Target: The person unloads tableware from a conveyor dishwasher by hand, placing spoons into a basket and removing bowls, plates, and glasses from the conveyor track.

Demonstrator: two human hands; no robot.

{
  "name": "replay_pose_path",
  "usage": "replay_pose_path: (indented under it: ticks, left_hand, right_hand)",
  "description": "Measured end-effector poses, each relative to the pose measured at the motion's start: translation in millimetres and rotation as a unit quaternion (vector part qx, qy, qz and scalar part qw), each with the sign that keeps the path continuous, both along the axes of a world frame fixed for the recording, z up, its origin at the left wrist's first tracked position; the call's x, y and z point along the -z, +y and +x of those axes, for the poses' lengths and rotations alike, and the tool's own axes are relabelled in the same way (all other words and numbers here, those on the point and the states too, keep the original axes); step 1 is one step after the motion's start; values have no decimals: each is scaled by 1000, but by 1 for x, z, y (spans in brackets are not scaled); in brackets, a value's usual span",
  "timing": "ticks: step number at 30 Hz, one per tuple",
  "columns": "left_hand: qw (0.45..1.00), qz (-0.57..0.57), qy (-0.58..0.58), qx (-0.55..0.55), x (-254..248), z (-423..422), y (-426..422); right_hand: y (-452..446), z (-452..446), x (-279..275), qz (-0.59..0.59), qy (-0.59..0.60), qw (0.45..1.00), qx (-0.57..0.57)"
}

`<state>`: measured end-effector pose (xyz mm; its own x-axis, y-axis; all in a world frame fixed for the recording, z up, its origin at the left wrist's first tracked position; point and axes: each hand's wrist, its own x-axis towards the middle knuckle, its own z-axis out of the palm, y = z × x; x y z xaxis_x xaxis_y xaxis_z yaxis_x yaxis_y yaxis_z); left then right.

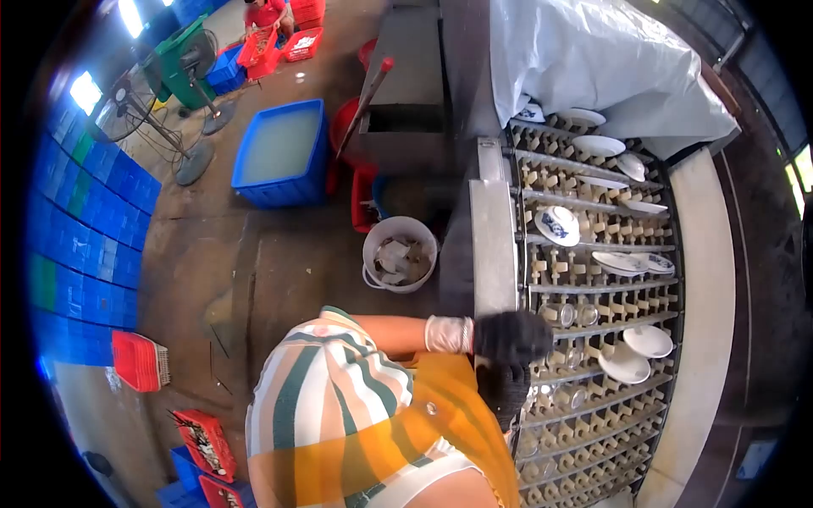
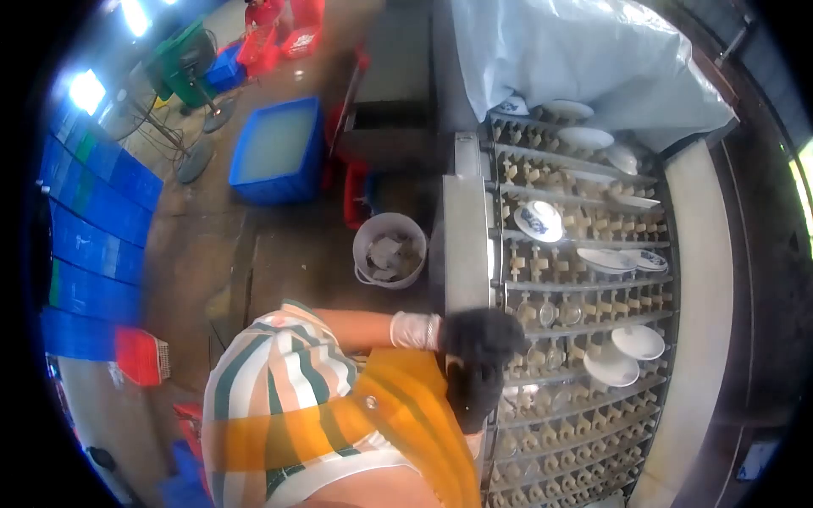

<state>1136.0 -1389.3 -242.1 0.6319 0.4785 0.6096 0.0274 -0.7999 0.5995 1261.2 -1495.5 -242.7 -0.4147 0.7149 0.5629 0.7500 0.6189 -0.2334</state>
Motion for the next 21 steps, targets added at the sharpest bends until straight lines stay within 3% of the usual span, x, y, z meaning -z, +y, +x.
replay_pose_path:
  ticks: [1,3,5,6,9,12,21]
  left_hand:
    - [992,96,-83,9,-8,15,-6]
    - [980,-73,-144,116,17,45,-18]
    - [979,-184,1,86,22,46,-25]
    - [975,-203,-9,84,11,45,-25]
    - [984,-150,-85,51,16,53,-30]
    - [974,-192,-22,119,18,51,-30]
    - [973,-207,12,101,18,65,-39]
  right_hand:
    - [3,3,1,-21,29,999,-5]
    - [-1,11,16,-121,156,980,26]
    - [-12,19,32,-169,235,956,52]
    - [-15,23,38,-183,261,946,58]
    - [-19,32,49,-197,284,936,66]
    - [-25,38,56,-204,305,927,73]
    - [-41,55,72,-221,331,914,83]
